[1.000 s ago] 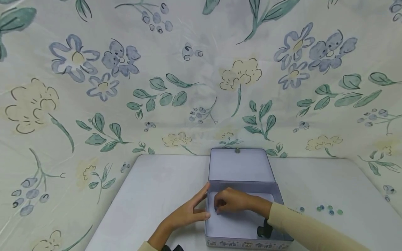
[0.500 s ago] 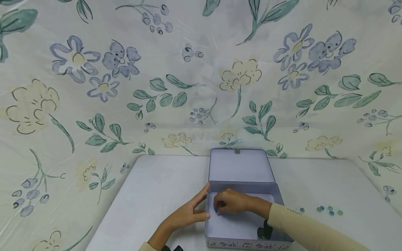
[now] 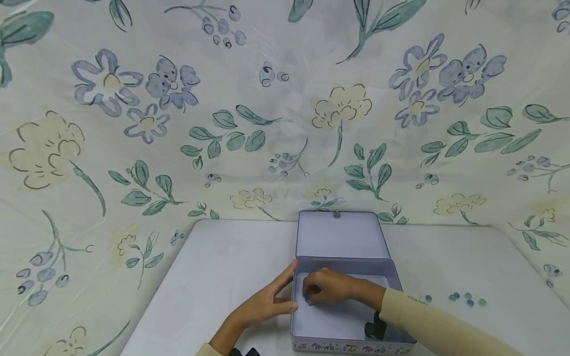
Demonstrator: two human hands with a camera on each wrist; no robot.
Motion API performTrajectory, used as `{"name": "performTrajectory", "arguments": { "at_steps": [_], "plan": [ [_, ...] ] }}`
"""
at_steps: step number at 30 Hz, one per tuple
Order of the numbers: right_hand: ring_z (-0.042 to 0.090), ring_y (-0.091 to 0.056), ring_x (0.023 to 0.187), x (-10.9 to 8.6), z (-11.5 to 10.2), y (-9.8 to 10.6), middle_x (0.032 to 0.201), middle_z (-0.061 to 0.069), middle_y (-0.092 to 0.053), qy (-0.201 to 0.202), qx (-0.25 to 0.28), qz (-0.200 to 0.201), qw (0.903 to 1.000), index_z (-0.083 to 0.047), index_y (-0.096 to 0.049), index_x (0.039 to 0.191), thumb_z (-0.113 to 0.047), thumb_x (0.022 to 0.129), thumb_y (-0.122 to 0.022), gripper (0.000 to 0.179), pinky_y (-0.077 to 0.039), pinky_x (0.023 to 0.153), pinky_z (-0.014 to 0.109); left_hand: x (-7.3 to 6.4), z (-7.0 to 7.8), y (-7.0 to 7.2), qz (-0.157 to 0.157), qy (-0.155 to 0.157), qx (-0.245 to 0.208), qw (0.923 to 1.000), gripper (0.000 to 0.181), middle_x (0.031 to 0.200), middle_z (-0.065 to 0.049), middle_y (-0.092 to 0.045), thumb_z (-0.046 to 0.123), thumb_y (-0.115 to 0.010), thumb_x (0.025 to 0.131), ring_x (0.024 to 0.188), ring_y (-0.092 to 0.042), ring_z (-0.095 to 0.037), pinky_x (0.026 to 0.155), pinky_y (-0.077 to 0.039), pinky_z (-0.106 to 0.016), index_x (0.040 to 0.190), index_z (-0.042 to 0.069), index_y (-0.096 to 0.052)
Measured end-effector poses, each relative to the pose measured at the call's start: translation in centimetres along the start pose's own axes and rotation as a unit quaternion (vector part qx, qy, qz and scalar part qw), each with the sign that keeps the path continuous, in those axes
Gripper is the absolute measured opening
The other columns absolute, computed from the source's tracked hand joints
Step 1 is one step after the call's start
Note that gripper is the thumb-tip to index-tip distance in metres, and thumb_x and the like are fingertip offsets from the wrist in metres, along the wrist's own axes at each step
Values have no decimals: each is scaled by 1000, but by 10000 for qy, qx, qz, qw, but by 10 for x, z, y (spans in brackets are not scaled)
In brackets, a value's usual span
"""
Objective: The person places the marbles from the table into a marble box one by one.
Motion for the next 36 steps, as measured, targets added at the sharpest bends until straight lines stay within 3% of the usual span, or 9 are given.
{"name": "performTrajectory", "arguments": {
  "at_steps": [12,21,29,36],
  "plan": [
    [-7,-53,70,1,2,-1,84,-10,-69,-75,21,-81,9999,-10,-73,98,-11,84,-79,16,-50,66,11,1,-2,0,-35,32,-12,10000,89,169,-6,8,29,-62,98,152,-11,-48,113,-44,-48,162,25,0],
    [-5,-53,69,-6,-8,23,82,-7,-68,-7,89,85,9999,-6,-72,102,-10,85,-78,18,-51,64,13,2,0,0,-42,2,-19,10000,89,170,-5,6,30,-63,98,153,-11,-46,113,-45,-46,162,26,-1],
    [-2,-59,80,-34,-16,66,90,-6,-69,126,272,344,9990,-8,-72,107,-13,89,-76,19,-55,72,16,3,0,1,95,71,35,9999,90,169,-4,7,27,-64,98,152,-12,-47,112,-45,-49,162,26,-1],
    [1,-63,87,-79,-8,104,96,-5,-71,87,479,862,9951,-12,-72,109,-17,91,-74,19,-59,79,20,3,-2,2,120,101,86,9998,91,169,-5,7,27,-65,97,152,-13,-48,112,-45,-52,162,28,-1]
  ]
}}
Point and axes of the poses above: each hand's wrist, its own x-axis towards the middle knuckle, its own y-axis out of the back of the hand, z = x × y, the point moved 10 cm from there along x, towards the middle knuckle
